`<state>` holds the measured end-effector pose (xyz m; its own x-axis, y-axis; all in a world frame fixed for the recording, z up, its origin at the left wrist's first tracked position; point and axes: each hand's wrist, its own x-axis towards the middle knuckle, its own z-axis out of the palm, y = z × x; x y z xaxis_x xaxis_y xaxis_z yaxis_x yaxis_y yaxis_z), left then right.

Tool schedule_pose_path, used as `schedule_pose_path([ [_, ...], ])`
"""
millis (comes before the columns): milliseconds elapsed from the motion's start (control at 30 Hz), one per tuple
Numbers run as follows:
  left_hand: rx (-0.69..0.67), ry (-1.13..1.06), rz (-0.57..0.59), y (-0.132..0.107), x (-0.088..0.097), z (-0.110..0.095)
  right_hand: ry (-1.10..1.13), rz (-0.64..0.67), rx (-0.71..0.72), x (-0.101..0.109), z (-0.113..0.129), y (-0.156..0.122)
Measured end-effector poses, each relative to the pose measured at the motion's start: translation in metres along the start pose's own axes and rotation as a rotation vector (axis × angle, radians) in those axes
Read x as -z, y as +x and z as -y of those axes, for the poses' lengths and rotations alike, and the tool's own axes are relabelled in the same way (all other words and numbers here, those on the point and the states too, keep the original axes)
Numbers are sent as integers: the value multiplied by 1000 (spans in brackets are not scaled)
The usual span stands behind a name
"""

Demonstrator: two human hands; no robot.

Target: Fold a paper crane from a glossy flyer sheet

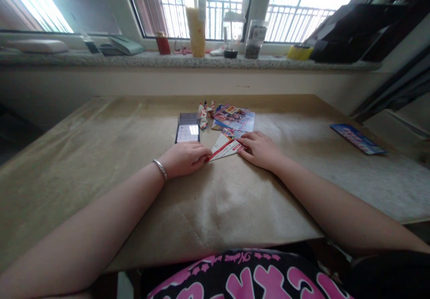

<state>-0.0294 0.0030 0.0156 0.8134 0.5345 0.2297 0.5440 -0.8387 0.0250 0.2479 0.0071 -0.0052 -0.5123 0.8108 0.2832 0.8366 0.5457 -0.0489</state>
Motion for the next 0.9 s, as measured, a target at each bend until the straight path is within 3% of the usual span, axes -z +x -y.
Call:
schedule_pose_path([
  [433, -103, -24, -9, 2, -8, 5, 227, -43, 191, -10, -3, 6],
  [900, -86, -56, 76, -1, -5, 2, 358, -93, 192, -9, -4, 6],
])
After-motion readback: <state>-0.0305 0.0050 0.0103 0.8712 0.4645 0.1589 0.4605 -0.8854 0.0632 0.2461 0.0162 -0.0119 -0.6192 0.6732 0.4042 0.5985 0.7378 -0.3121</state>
